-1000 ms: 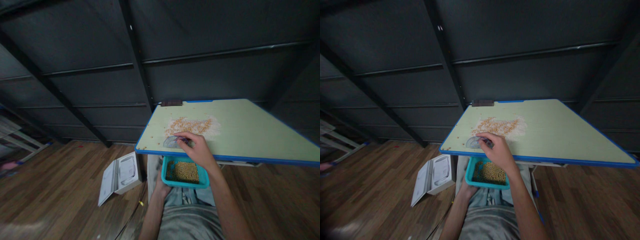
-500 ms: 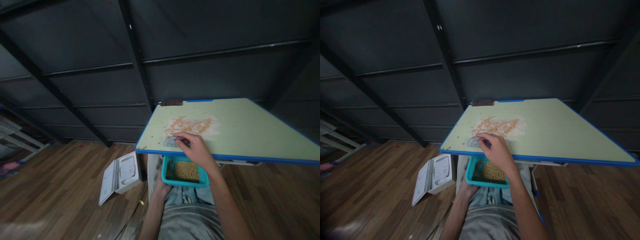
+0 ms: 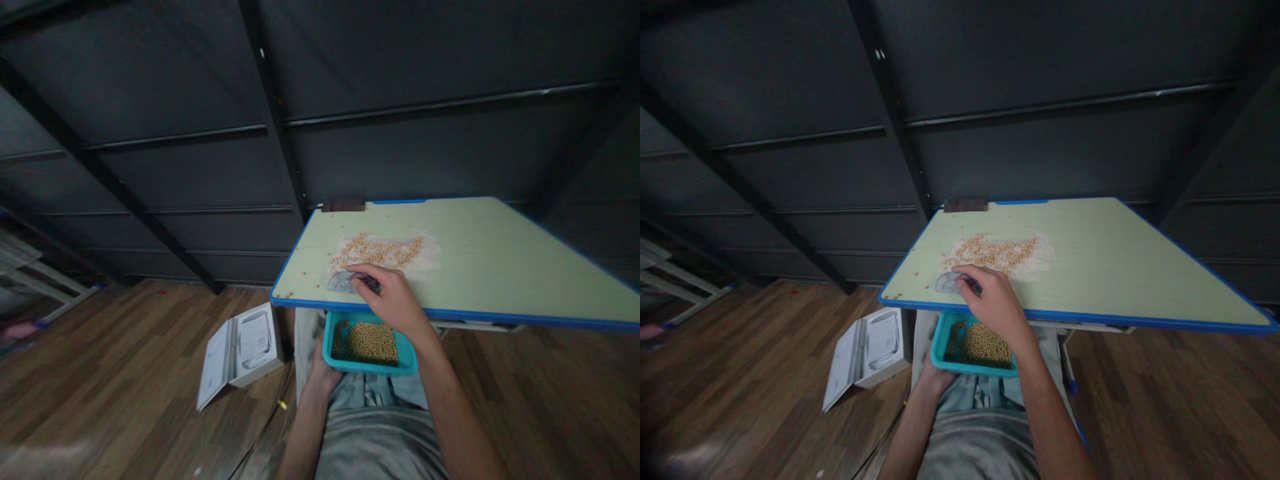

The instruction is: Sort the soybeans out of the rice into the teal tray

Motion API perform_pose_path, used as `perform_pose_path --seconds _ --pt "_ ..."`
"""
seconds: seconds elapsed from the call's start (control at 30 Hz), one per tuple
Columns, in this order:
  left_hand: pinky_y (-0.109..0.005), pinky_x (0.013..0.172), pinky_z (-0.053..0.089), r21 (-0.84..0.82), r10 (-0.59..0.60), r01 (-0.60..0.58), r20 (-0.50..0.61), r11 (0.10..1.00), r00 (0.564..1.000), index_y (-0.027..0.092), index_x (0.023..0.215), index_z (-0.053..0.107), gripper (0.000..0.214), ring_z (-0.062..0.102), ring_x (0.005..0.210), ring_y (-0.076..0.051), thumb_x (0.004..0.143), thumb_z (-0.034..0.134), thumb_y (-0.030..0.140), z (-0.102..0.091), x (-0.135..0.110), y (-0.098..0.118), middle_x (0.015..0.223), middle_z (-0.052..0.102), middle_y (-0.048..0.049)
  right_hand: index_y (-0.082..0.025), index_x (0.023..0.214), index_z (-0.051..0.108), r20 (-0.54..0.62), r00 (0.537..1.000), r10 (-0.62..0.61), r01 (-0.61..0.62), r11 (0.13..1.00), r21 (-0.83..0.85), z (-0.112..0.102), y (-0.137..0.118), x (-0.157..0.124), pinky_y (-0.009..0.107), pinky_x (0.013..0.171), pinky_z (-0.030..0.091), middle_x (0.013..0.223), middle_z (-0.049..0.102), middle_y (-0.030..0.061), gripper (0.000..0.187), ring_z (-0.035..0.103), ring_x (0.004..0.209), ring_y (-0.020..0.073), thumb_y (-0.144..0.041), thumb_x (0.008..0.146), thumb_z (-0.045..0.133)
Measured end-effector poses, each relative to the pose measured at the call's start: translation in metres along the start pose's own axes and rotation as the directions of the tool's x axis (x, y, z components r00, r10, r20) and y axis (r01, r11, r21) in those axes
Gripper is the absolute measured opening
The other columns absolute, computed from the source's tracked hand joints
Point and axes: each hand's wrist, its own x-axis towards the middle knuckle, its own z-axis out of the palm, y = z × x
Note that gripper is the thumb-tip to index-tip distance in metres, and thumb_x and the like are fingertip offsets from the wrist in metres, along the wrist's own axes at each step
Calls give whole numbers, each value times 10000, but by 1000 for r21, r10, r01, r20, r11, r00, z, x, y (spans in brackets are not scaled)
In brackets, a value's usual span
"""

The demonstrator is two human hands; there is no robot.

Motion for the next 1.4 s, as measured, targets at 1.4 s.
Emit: perform_pose_path --seconds 1.4 --pt "-426 1141 464 -12 -1 0 -111 1000 994 150 1008 798 304 699 1187 -264 965 543 311 3 1 2 1029 830 -85 -259 1163 744 11 1000 0 0 1000 -22 -1 0 -1 370 884 560 1103 802 29 263 744 960 202 -175 942 628"
